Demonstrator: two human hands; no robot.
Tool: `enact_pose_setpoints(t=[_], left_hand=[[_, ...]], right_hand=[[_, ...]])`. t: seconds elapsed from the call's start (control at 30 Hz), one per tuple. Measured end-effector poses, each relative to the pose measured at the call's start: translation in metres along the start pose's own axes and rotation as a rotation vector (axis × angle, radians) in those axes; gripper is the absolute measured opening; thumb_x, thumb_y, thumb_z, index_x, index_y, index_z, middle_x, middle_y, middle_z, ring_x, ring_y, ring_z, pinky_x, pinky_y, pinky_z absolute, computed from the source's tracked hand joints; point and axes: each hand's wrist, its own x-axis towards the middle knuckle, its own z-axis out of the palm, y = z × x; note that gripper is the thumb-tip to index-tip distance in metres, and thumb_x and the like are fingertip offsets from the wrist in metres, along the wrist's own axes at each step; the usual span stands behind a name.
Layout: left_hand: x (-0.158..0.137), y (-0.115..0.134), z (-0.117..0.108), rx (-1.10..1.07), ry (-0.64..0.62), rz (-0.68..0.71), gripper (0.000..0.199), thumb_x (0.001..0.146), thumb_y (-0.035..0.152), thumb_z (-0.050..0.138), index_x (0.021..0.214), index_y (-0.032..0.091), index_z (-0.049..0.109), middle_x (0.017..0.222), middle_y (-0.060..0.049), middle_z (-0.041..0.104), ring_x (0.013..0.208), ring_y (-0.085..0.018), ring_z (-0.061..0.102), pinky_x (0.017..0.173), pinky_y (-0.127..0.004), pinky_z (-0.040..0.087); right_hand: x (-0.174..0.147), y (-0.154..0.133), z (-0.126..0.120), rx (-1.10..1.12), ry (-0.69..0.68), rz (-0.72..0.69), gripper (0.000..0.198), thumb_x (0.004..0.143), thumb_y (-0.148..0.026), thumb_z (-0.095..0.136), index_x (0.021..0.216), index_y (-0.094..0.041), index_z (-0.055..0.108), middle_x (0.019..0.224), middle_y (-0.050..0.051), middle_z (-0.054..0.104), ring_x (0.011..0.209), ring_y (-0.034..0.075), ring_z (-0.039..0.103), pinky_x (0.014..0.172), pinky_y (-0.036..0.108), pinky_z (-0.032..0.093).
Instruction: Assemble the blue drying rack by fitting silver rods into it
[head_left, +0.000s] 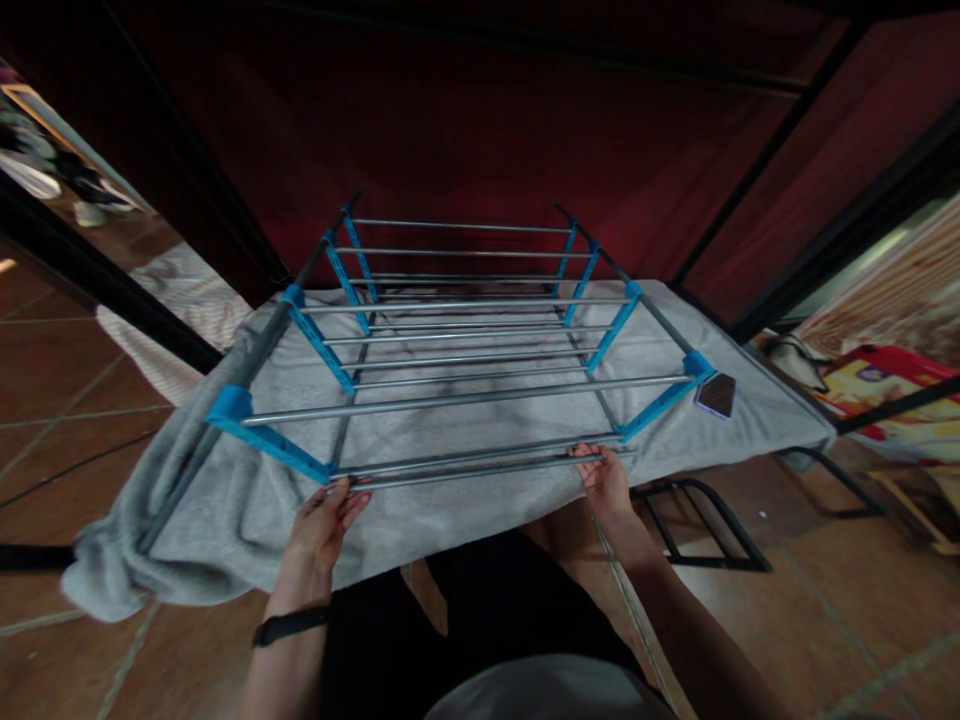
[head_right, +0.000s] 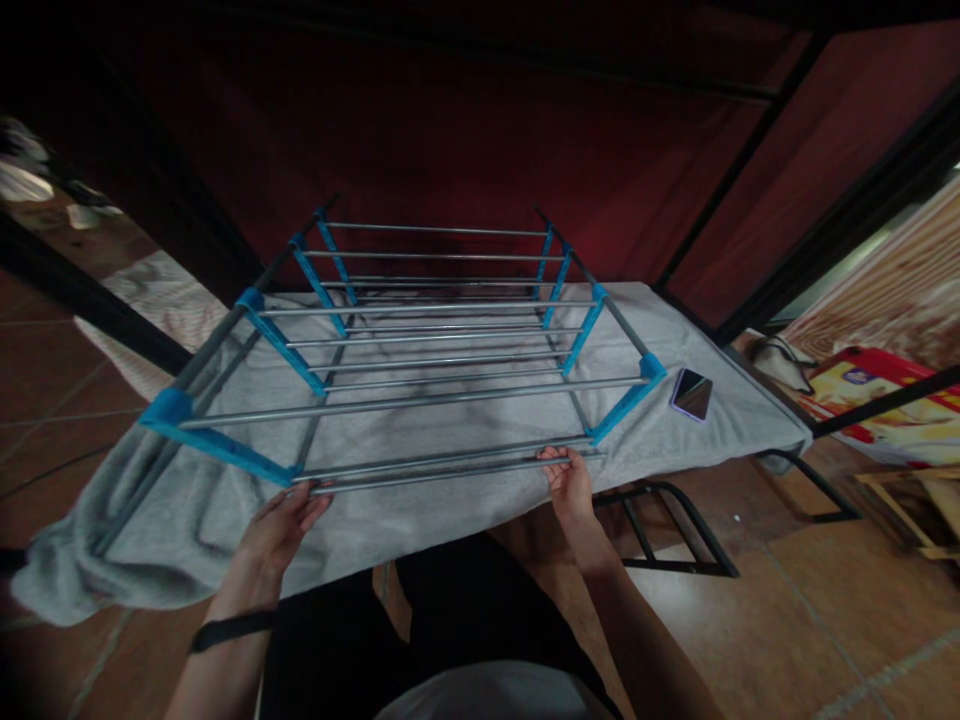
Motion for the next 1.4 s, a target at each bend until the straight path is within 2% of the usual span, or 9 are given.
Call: enact_pose_setpoints(t=[0.27, 0.47, 0.97, 1.4], left_hand=[[0.0032, -0.0014, -0.0007, 0.028, -0.009, -0.037, 0.006, 0.084, 0.01, 0.068, 0.084, 0.013, 0.063, 0.073, -0.003, 0.069, 0.063, -0.013, 0.069, 0.074, -0.027, 0.062], [0.0045, -0.0033, 0.0008, 0.026, -0.013, -0.031, 0.004, 0.088, 0.011, 0.063, 0.084, 0.013, 0.062, 0.07, -0.003, 0.068, 0.061, -0.012, 0.069, 0.065, -0.022, 0.061], [0.0048, -0.0048, 0.0002, 0.011, -0.014, -0.018, 0.006, 0.086, 0.008, 0.063, 0.082, 0.013, 0.063, 0.07, -0.002, 0.068, 0.061, -0.011, 0.068, 0.068, -0.023, 0.062], [0.007, -0.0022, -0.0021, 0.035, -0.063, -0.041, 0.018, 0.089, 0.003, 0.048, 0.083, 0.012, 0.062, 0.077, -0.008, 0.073, 0.069, -0.014, 0.071, 0.069, -0.024, 0.061]], right_hand=[[-0.0001, 0.0002, -0.0017, -0.001, -0.004, -0.002, 0.003, 0.079, -0.023, 0.06, 0.077, -0.022, 0.06, 0.075, 0.001, 0.073, 0.07, 0.014, 0.072, 0.078, 0.027, 0.062], [0.0, 0.0004, -0.0018, -0.001, -0.01, -0.007, 0.002, 0.078, -0.022, 0.061, 0.077, -0.022, 0.059, 0.075, 0.001, 0.073, 0.07, 0.013, 0.072, 0.079, 0.027, 0.062], [0.0028, 0.0014, -0.0023, -0.013, 0.028, 0.005, 0.006, 0.075, -0.019, 0.062, 0.076, -0.023, 0.057, 0.074, 0.0, 0.073, 0.068, 0.014, 0.071, 0.077, 0.029, 0.063], [0.0012, -0.0016, -0.0012, 0.003, 0.019, 0.024, 0.008, 0.071, -0.016, 0.057, 0.076, -0.02, 0.061, 0.074, 0.003, 0.073, 0.069, 0.014, 0.072, 0.078, 0.029, 0.062]])
